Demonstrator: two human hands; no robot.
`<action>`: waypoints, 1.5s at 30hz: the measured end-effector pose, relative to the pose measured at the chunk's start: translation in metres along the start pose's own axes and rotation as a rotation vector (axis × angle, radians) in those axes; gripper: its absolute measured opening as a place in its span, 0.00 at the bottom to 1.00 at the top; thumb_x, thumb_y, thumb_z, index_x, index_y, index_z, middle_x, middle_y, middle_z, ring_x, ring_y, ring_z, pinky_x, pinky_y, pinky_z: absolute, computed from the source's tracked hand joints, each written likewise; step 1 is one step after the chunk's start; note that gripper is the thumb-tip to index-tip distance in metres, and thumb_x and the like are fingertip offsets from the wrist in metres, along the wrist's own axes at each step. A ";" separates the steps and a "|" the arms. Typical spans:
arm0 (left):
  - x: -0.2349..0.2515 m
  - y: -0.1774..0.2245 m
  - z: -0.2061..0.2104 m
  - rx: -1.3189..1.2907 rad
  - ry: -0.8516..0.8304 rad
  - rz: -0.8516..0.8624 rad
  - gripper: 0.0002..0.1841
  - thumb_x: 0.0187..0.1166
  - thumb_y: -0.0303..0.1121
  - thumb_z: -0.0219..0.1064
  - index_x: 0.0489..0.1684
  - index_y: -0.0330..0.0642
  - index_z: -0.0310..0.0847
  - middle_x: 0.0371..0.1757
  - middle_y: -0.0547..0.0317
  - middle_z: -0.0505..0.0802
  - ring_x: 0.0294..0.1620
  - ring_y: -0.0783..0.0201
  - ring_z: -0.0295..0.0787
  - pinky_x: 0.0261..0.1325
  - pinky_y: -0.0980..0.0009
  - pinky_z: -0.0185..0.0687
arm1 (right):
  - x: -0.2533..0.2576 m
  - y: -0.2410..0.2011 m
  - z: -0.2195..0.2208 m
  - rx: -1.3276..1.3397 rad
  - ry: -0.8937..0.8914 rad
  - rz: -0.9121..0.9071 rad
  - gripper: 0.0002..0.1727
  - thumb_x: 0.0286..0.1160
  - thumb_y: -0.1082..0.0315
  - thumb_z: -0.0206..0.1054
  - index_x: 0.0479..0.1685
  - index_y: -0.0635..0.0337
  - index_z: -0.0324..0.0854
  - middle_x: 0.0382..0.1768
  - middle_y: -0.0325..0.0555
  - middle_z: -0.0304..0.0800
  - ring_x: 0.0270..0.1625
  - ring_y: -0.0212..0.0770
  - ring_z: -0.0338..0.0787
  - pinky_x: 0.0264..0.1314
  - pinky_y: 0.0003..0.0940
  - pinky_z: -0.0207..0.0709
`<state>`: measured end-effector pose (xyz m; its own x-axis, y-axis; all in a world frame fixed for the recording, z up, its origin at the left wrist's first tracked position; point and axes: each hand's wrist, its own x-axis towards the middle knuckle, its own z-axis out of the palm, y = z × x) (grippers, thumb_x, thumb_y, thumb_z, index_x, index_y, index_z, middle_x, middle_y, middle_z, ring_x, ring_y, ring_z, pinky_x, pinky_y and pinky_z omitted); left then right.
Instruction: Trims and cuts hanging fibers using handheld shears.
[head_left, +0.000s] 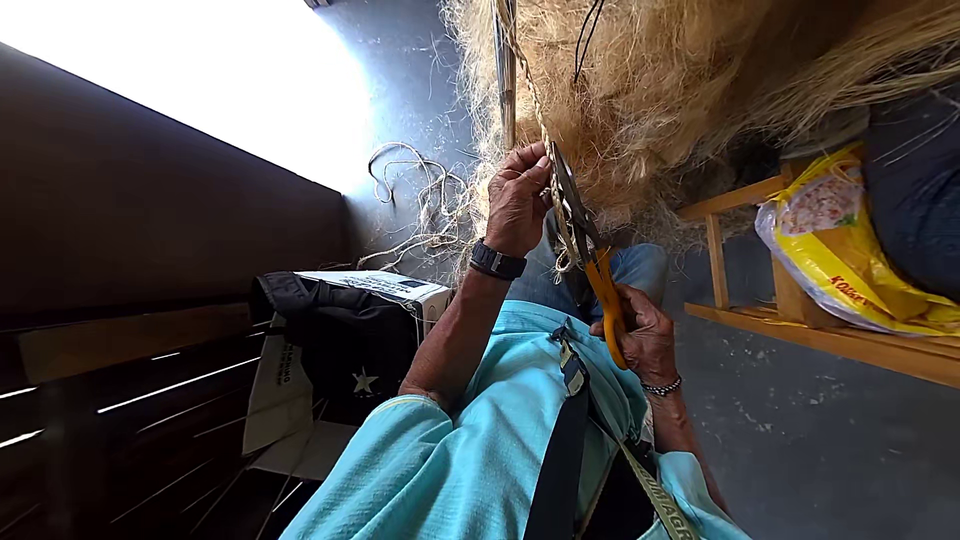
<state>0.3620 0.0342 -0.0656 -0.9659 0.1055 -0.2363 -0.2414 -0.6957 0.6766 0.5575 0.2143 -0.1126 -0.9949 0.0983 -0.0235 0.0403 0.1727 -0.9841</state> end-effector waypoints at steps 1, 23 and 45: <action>0.000 0.000 -0.001 -0.011 -0.023 -0.011 0.07 0.84 0.21 0.56 0.48 0.40 0.79 0.37 0.55 0.91 0.34 0.65 0.90 0.40 0.68 0.90 | -0.001 0.001 -0.001 0.083 -0.032 0.020 0.34 0.58 0.66 0.82 0.65 0.76 0.78 0.39 0.40 0.95 0.32 0.29 0.93 0.36 0.27 0.92; -0.010 -0.007 0.007 0.105 -0.169 -0.001 0.26 0.84 0.21 0.55 0.82 0.47 0.68 0.54 0.53 0.91 0.43 0.64 0.91 0.41 0.67 0.90 | 0.014 -0.004 -0.006 -0.102 -0.052 -0.012 0.51 0.57 0.39 0.79 0.71 0.76 0.72 0.42 0.41 0.89 0.39 0.23 0.86 0.43 0.20 0.84; -0.013 -0.016 0.005 0.102 -0.195 -0.007 0.27 0.84 0.20 0.54 0.84 0.44 0.68 0.54 0.49 0.92 0.46 0.60 0.93 0.51 0.61 0.91 | 0.011 -0.005 0.001 0.011 0.007 -0.026 0.35 0.60 0.65 0.81 0.66 0.78 0.76 0.43 0.44 0.95 0.36 0.28 0.94 0.42 0.24 0.91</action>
<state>0.3780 0.0480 -0.0698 -0.9616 0.2522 -0.1086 -0.2467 -0.6201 0.7447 0.5463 0.2135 -0.1078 -0.9949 0.1009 0.0035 0.0132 0.1642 -0.9863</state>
